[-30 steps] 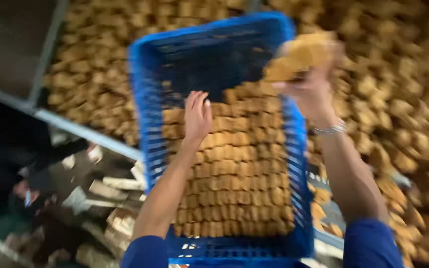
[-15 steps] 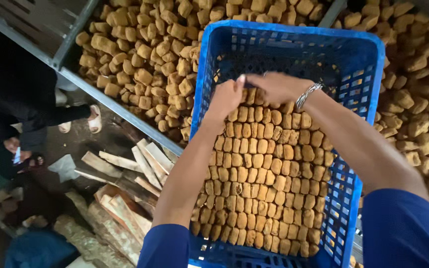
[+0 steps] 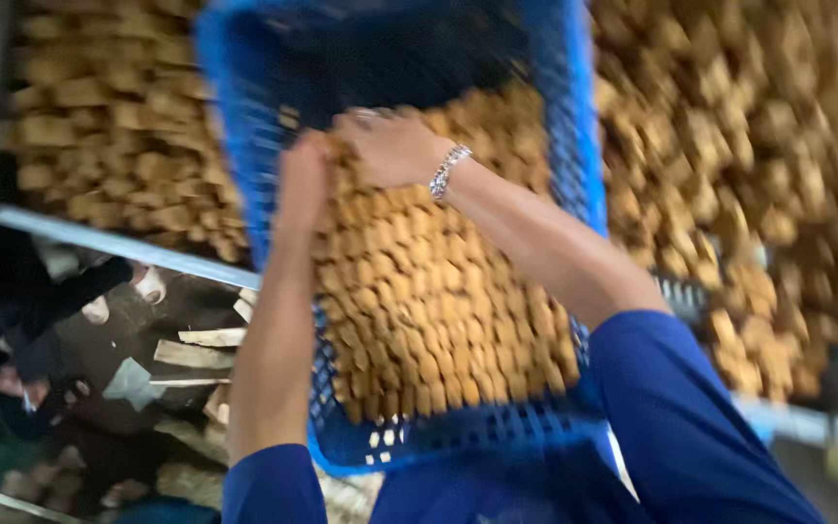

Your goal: The person repeatedly picks small brown food items from a metal tray and places them into a blue plastic crate. The hands work continuously, transferring items one by one or in small handfuls from the tray to the crate.

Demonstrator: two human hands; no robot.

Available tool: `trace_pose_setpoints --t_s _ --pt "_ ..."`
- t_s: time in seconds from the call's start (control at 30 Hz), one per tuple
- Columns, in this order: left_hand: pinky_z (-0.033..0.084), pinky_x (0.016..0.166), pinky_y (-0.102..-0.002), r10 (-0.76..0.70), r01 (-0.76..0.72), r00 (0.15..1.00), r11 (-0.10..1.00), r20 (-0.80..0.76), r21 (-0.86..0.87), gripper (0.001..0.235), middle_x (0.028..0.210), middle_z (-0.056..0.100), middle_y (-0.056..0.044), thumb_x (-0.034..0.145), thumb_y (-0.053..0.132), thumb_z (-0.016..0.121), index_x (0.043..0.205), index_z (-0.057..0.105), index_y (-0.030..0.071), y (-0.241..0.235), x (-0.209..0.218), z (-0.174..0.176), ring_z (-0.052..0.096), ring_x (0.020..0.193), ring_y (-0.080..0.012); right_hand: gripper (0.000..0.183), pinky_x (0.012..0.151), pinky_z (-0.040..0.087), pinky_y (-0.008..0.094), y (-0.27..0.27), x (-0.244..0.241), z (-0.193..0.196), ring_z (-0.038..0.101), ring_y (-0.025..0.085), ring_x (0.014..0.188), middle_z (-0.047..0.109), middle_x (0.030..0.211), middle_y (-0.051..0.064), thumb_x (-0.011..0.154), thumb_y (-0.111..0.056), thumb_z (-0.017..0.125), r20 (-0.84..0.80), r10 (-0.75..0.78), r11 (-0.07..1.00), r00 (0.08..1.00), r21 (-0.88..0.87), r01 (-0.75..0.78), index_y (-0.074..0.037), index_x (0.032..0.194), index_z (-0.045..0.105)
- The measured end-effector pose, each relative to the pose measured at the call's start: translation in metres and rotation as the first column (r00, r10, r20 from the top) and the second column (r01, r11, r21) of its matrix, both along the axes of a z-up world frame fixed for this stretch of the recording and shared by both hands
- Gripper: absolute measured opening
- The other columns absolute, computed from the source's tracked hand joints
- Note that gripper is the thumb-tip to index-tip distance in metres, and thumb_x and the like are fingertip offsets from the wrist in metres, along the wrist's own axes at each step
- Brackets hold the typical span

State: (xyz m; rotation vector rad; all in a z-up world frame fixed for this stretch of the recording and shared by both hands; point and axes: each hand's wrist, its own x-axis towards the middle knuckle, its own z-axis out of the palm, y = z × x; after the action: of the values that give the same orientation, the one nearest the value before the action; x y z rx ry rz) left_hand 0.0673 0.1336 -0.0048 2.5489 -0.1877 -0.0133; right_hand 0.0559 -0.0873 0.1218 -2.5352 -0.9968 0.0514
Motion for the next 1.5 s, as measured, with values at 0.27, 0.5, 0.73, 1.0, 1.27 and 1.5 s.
trace_pose_setpoints --t_s 0.27,0.5,0.73,1.0,1.27,1.5 --pt "0.047 0.087 -0.056 0.174 -0.19 0.917 0.982 0.358 0.008 0.032 0.105 0.07 -0.028 0.104 0.019 0.057 0.129 0.059 -0.001 -0.002 -0.025 -0.006 0.062 0.1 -0.0498 0.028 0.091 0.065 0.033 -0.281 -0.067 0.007 0.075 0.022 0.108 0.076 0.122 0.014 0.097 0.003 0.06 0.289 -0.501 0.799 0.816 0.516 0.308 -0.007 0.121 0.071" --pt "0.049 0.088 -0.053 0.208 -0.205 0.934 0.978 0.29 -0.042 0.021 0.106 0.07 -0.026 0.104 0.013 0.057 0.12 0.058 0.0 0.003 -0.03 0.003 0.064 0.101 -0.0467 0.056 0.087 0.055 0.054 -0.378 -0.156 -0.143 0.061 0.04 0.106 0.06 0.121 0.023 0.087 -0.029 0.077 0.418 -0.723 0.586 0.55 -0.05 0.808 -0.003 0.133 0.06" --pt "0.051 0.083 -0.05 0.242 -0.236 0.944 0.97 0.226 -0.055 0.022 0.099 0.071 -0.023 0.102 0.016 0.062 0.118 0.061 0.0 0.003 -0.024 0.01 0.067 0.093 -0.041 0.033 0.088 0.053 0.053 -0.409 -0.159 -0.129 0.059 0.046 0.11 0.055 0.126 0.025 0.089 -0.008 0.07 0.117 -0.791 0.602 0.6 0.323 0.731 -0.004 0.119 0.057" --pt "0.054 0.073 -0.048 0.34 -0.314 0.93 0.932 0.137 -0.181 0.015 0.086 0.071 -0.021 0.097 0.014 0.062 0.105 0.069 0.003 -0.002 -0.019 -0.005 0.07 0.077 -0.0355 0.035 0.087 0.051 0.049 -0.429 -0.133 -0.13 0.059 0.042 0.11 0.059 0.132 0.025 0.092 -0.007 0.064 0.059 -0.736 0.676 0.675 0.12 0.727 -0.002 0.126 0.057" --pt "0.039 0.104 -0.059 0.312 -0.353 0.916 0.925 0.251 0.139 0.038 0.12 0.06 -0.024 0.095 0.023 0.058 0.123 0.064 -0.002 -0.044 -0.047 0.0 0.056 0.113 -0.0419 0.034 0.095 0.059 0.041 -0.288 -0.066 0.004 0.065 0.031 0.117 0.064 0.126 0.016 0.079 0.003 0.084 0.48 -0.587 0.805 0.652 0.434 0.406 -0.005 0.107 0.066" --pt "0.034 0.114 -0.064 0.306 -0.329 0.914 0.943 0.267 0.046 0.052 0.135 0.056 -0.029 0.098 0.031 0.057 0.133 0.056 -0.007 -0.074 -0.06 0.016 0.053 0.127 -0.0458 0.032 0.106 0.053 0.046 -0.005 0.022 -0.003 0.061 0.038 0.126 0.06 0.135 0.014 0.086 -0.008 0.082 0.259 -0.049 0.846 0.965 0.524 -0.098 -0.004 0.114 0.066"
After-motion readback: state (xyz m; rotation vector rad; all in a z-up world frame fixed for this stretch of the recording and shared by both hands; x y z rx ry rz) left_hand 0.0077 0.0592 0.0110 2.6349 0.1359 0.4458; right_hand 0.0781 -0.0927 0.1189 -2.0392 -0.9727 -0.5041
